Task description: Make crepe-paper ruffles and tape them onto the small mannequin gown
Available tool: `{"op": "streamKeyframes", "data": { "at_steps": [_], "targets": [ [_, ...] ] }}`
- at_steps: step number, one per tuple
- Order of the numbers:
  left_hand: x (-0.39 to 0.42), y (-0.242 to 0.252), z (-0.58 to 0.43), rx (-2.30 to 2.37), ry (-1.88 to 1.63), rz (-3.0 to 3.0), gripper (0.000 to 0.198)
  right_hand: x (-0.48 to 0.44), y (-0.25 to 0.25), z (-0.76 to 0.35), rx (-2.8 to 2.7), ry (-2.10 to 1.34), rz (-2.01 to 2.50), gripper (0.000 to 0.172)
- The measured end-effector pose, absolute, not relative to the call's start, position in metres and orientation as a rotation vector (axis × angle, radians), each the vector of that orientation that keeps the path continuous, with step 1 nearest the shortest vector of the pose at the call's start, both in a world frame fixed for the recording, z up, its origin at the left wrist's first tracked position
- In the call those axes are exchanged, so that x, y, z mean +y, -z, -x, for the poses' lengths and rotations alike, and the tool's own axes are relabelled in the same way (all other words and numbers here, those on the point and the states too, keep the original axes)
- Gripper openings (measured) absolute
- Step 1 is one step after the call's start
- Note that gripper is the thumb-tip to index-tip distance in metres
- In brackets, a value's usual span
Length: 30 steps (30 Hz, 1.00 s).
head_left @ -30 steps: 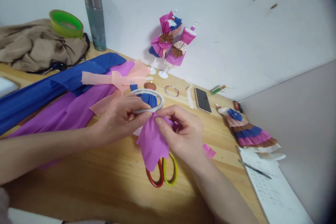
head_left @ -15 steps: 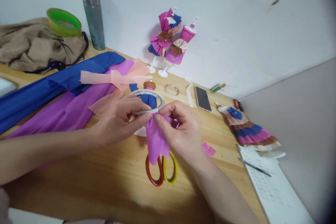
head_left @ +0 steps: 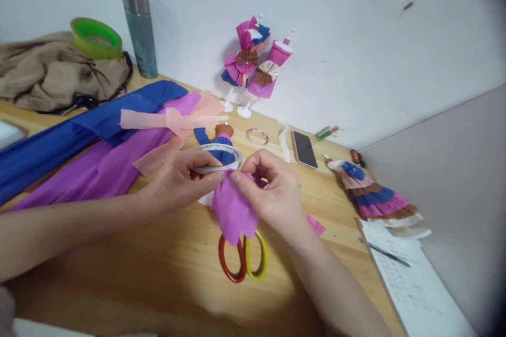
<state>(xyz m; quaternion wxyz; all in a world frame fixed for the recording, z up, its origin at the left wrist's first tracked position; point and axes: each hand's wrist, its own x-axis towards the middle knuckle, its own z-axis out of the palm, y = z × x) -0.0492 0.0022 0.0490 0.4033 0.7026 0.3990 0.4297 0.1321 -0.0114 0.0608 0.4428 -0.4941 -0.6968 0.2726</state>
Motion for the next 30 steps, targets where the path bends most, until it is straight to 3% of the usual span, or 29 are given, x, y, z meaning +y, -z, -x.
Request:
{"op": "streamKeyframes", "data": {
  "at_steps": [6,15,30],
  "targets": [
    [0.004,-0.049,0.049,1.049,-1.039,-1.673,0.023,-0.01,-0.069,-0.144,-1.825,-0.687,1.301,0.011],
    [0.006,-0.045,0.048,1.088,-1.038,-1.687,0.021,-0.012,-0.071,-0.146,-1.92,-0.684,1.294,0.016],
    [0.002,-0.04,0.05,1.029,-1.078,-1.87,0.016,-0.012,-0.071,-0.143,-1.998,-0.602,1.147,0.012]
  ]
}}
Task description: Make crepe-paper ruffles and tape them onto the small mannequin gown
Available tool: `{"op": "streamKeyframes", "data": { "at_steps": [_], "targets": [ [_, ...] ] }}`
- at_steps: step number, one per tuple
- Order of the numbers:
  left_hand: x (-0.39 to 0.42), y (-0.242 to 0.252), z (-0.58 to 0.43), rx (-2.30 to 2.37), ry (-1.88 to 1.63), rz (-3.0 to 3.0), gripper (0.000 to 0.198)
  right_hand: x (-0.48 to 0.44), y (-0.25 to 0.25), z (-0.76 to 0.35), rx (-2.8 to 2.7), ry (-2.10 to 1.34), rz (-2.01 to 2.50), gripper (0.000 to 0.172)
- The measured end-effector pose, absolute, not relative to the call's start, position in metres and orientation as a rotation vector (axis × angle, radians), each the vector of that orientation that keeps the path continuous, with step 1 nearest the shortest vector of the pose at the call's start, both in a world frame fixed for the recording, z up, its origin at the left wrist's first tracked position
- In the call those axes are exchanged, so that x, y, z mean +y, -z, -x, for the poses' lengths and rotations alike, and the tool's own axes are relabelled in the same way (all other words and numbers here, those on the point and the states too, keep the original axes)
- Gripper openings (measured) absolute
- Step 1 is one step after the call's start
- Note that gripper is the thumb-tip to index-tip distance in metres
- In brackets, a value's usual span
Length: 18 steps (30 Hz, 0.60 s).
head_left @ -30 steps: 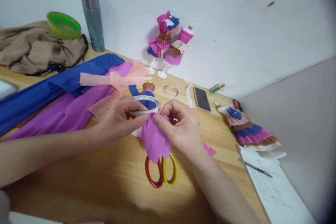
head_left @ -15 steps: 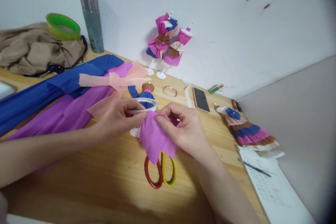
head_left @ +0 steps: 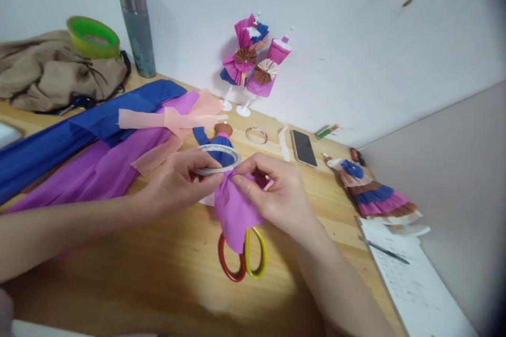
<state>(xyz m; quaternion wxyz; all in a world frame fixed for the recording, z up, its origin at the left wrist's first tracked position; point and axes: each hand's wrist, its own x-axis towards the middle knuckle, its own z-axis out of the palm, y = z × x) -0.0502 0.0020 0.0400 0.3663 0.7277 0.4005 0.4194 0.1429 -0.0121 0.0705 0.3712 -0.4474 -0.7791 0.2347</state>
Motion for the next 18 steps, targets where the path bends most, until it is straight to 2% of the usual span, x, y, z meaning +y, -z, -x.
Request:
{"op": "streamKeyframes", "data": {
  "at_steps": [18],
  "targets": [
    [0.0002,-0.0434,0.0482,1.06,-1.033,-1.87,0.017,-0.0161,-0.0732,-0.1409,-2.004,-0.654,1.174,0.013]
  ]
}}
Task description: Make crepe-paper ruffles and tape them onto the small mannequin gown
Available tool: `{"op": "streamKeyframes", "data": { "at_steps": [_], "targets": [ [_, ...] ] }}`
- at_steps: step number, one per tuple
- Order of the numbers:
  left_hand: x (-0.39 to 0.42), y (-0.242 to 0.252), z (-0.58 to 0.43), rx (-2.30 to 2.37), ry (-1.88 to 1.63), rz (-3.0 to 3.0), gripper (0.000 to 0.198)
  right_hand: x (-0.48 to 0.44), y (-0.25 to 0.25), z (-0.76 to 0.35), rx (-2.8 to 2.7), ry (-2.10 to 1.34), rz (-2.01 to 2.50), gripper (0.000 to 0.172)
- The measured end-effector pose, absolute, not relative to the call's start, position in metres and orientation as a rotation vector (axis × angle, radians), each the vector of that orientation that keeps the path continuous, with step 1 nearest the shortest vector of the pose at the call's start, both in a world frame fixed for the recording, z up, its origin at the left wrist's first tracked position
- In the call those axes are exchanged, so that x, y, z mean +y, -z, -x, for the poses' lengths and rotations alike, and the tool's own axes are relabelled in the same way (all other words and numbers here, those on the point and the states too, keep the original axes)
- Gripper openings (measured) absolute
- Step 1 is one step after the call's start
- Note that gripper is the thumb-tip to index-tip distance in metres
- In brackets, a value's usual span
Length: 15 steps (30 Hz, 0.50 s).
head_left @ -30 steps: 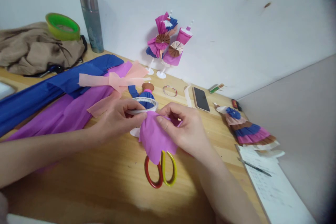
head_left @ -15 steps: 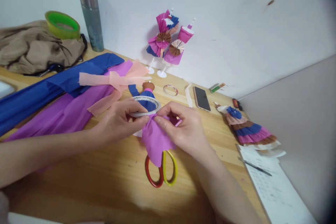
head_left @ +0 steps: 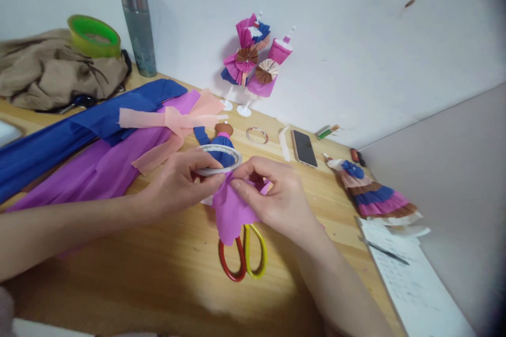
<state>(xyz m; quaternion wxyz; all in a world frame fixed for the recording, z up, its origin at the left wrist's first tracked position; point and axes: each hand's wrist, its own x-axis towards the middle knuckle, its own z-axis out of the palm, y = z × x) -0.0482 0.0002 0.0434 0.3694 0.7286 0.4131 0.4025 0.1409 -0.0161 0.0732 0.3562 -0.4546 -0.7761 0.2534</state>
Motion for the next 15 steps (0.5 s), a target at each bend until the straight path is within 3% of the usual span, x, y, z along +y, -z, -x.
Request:
{"op": "streamKeyframes", "data": {
  "at_steps": [15],
  "targets": [
    [-0.0003,-0.0413,0.0485,1.046,-1.021,-1.853,0.018,-0.0126,-0.0704,-0.1417,-1.957,-0.655,1.19,0.01]
  ]
}}
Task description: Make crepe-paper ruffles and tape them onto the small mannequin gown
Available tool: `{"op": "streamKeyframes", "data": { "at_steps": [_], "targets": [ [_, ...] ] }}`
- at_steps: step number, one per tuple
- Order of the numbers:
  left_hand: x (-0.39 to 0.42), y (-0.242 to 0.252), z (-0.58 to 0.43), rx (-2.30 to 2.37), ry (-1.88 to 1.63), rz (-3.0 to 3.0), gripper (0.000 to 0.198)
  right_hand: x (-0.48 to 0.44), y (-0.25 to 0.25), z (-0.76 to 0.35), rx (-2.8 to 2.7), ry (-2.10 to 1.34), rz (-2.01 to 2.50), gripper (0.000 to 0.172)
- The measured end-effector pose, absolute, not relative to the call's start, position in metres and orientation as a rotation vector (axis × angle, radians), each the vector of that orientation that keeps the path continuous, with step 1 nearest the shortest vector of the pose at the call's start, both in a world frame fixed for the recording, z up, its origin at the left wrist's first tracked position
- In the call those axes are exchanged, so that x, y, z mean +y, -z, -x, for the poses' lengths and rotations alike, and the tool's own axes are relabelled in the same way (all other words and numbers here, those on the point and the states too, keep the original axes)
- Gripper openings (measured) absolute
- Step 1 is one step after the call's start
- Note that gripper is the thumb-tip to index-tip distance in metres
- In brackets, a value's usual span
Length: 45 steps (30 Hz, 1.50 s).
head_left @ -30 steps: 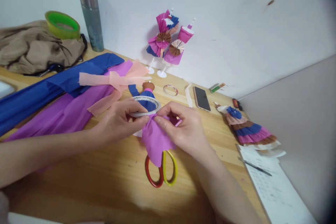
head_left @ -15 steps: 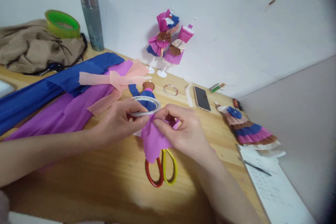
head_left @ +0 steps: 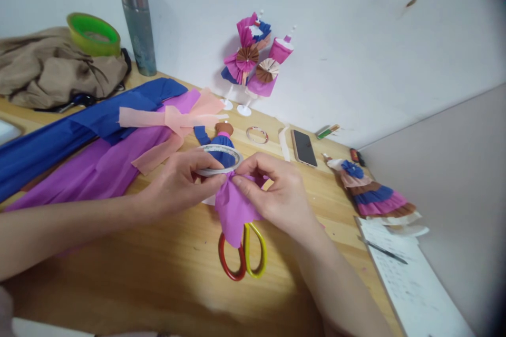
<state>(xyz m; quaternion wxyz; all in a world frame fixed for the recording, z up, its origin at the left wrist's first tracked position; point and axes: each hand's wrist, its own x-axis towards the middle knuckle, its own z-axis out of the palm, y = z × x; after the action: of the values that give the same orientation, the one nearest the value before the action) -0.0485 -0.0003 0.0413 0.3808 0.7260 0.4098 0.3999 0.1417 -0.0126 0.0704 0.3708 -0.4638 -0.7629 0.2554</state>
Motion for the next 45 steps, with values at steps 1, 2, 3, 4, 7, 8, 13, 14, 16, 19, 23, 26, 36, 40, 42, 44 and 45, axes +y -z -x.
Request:
{"op": "streamKeyframes", "data": {
  "at_steps": [1,2,3,4,7,8,13,14,16,19,23,26,36,40,42,44,45],
  "targets": [
    [0.0,-0.041,0.049,1.05,-1.024,-1.861,0.018,-0.012,-0.07,-0.142,-1.942,-0.663,1.201,0.01],
    [0.0,-0.041,0.049,1.05,-1.026,-1.868,0.019,-0.012,-0.07,-0.142,-1.934,-0.672,1.208,0.009],
    [0.0,-0.041,0.049,1.053,-1.029,-1.872,0.019,-0.012,-0.069,-0.142,-1.929,-0.676,1.214,0.009],
    [0.0,-0.041,0.049,1.054,-1.032,-1.876,0.018,-0.012,-0.069,-0.142,-1.927,-0.676,1.219,0.008],
    [0.0,-0.041,0.049,1.051,-1.037,-1.881,0.019,-0.011,-0.068,-0.141,-1.919,-0.68,1.234,0.008],
    [0.0,-0.04,0.049,1.044,-1.035,-1.887,0.02,-0.011,-0.068,-0.141,-1.914,-0.684,1.241,0.009],
    [0.001,-0.041,0.049,0.979,-1.065,-2.0,0.025,-0.01,-0.069,-0.143,-1.87,-0.753,1.303,0.009],
    [0.001,-0.041,0.049,0.953,-1.075,-2.04,0.025,-0.009,-0.069,-0.144,-1.86,-0.791,1.307,0.009],
    [0.003,-0.041,0.049,0.88,-1.097,-2.114,0.025,-0.007,-0.069,-0.146,-1.858,-0.893,1.294,0.017],
    [0.006,-0.04,0.051,0.825,-1.004,-2.075,0.022,-0.002,-0.065,-0.149,-1.9,-1.026,1.276,0.019],
    [0.013,-0.039,0.055,0.867,-0.792,-1.723,0.026,0.002,-0.06,-0.149,-1.876,-1.046,1.314,0.01],
    [0.019,-0.039,0.056,0.851,-0.709,-1.627,0.042,0.002,-0.057,-0.146,-1.842,-0.988,1.331,0.012],
    [0.027,-0.046,0.058,0.772,-0.623,-1.659,0.036,0.0,-0.068,-0.155,-1.87,-1.016,1.268,0.021],
    [0.028,-0.046,0.06,0.8,-0.695,-1.736,0.026,-0.004,-0.076,-0.159,-1.939,-0.781,1.372,0.015],
    [0.027,-0.044,0.06,0.814,-0.704,-1.788,0.027,-0.005,-0.077,-0.158,-1.99,-0.715,1.421,0.01],
    [0.026,-0.043,0.06,0.843,-0.723,-1.844,0.03,-0.006,-0.077,-0.156,-2.042,-0.698,1.443,0.008],
    [0.026,-0.042,0.06,0.861,-0.731,-1.869,0.031,-0.006,-0.077,-0.155,-2.064,-0.699,1.441,0.008]
  ]
}}
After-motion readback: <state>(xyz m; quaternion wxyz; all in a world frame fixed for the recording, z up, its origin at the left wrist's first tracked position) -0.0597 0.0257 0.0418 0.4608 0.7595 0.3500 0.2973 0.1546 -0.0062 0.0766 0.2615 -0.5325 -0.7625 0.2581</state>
